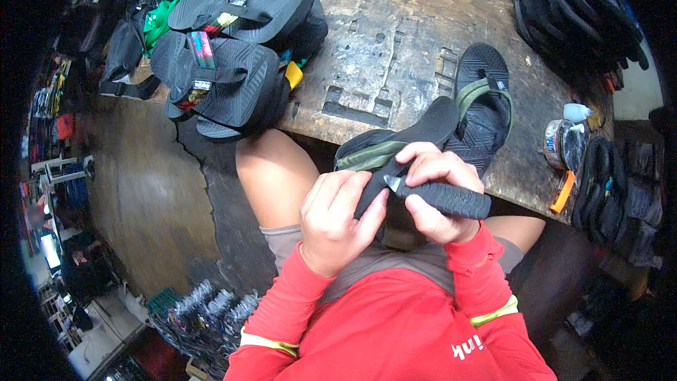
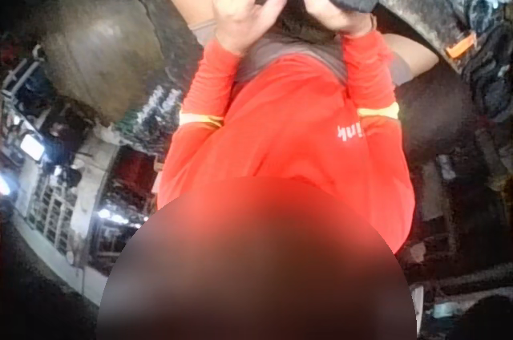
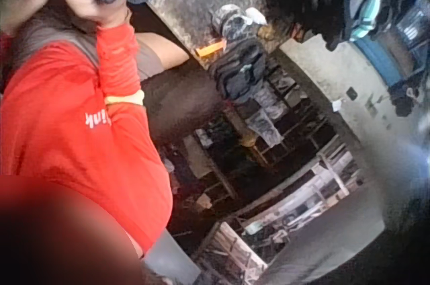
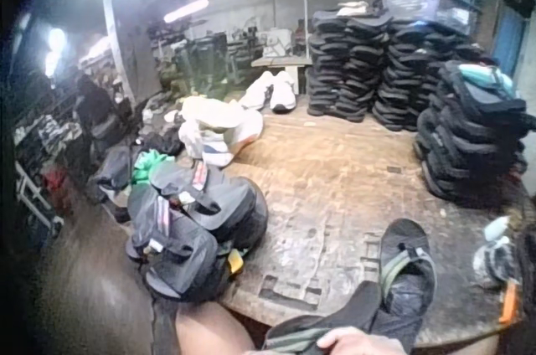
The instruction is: The person uses a small knife to scrape and trim the soles and edges of several flip-flops and sandals on a wooden table. They handle each item one at a time, turning them over to work on different sides, then place them back on the table.
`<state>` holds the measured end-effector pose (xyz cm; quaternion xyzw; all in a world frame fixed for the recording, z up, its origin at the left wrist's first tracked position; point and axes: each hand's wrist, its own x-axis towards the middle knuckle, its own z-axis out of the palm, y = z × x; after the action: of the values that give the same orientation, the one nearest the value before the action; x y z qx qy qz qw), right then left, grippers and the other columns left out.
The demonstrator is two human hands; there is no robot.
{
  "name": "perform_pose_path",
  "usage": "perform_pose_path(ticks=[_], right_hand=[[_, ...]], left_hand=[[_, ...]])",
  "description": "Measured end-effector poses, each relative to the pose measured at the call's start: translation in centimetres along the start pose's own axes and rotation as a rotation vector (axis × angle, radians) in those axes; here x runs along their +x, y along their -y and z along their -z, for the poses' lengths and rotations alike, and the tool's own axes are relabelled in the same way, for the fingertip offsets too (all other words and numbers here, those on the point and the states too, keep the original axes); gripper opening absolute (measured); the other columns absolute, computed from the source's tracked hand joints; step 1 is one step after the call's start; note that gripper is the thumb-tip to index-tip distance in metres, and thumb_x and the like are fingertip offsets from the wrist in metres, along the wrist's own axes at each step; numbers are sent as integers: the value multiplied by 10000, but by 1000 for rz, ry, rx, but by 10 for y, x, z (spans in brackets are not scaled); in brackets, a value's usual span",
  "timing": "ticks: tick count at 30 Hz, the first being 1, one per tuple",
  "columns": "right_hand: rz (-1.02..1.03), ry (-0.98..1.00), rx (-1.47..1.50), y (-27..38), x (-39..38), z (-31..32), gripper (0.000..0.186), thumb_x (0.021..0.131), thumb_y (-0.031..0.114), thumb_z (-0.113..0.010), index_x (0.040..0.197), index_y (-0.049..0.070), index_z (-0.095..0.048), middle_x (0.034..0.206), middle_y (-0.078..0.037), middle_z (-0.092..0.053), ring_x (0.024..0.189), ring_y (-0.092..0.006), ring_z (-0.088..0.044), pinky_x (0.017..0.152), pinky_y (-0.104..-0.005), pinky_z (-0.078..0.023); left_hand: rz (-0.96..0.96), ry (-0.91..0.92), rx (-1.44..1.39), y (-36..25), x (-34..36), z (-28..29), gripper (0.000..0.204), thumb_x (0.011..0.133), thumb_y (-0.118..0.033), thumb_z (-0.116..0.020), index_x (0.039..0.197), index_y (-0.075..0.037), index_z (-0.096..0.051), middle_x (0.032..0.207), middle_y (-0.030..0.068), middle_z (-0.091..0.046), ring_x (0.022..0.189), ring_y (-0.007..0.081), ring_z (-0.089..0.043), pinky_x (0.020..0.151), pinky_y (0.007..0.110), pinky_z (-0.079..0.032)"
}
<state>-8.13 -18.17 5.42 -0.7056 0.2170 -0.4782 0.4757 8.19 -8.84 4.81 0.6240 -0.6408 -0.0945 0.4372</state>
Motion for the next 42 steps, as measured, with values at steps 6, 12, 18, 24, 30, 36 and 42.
perform_pose_path(ticks=[6,12,18,24,30,36,42], right_hand=[[-15,99,-66,-2,-9,0,205,717,123,-720,863,23,-617,713,-72,-639,626,-200,-606,868,-448,-508],[-21,93,-87,-1,-7,-1,212,697,118,-717,859,25,-617,696,-75,-642,615,-200,-608,863,-437,-510],[-5,84,-117,-1,-7,-3,212,696,118,-717,860,27,-618,692,-77,-646,612,-208,-618,851,-426,-514],[19,91,-161,-1,-5,-4,194,691,117,-720,838,31,-627,692,-80,-650,609,-209,-621,843,-415,-518],[55,90,-202,-3,-4,-7,197,678,108,-734,839,33,-650,719,-84,-647,666,-242,-630,830,-408,-528],[-196,-123,131,-5,-10,-3,222,773,135,-728,925,16,-620,838,-115,-627,818,-237,-619,895,-399,-513],[-369,-160,240,-1,-18,-2,297,826,74,-727,1088,-6,-612,1192,-205,-641,1066,-240,-659,936,-373,-542]], left_hand=[[49,0,-54,-4,0,-2,304,710,-33,-791,991,18,-689,907,145,-652,791,313,-635,691,397,-522],[51,-6,-89,-3,2,-1,264,707,-1,-778,960,16,-704,890,131,-643,767,298,-621,672,387,-510],[59,8,-105,-2,3,-1,245,705,0,-780,940,12,-711,878,119,-647,768,288,-619,668,377,-508],[51,7,-115,-2,3,-1,241,698,6,-782,929,11,-712,878,120,-653,768,287,-620,666,375,-507],[-27,21,-83,1,5,0,209,709,21,-765,908,15,-703,876,123,-652,768,288,-628,678,381,-524],[-199,51,23,6,10,-2,171,726,8,-767,874,19,-683,856,122,-643,760,276,-637,666,378,-537],[-194,10,11,2,9,-4,235,722,22,-799,930,41,-690,868,146,-659,739,296,-640,650,383,-530]])
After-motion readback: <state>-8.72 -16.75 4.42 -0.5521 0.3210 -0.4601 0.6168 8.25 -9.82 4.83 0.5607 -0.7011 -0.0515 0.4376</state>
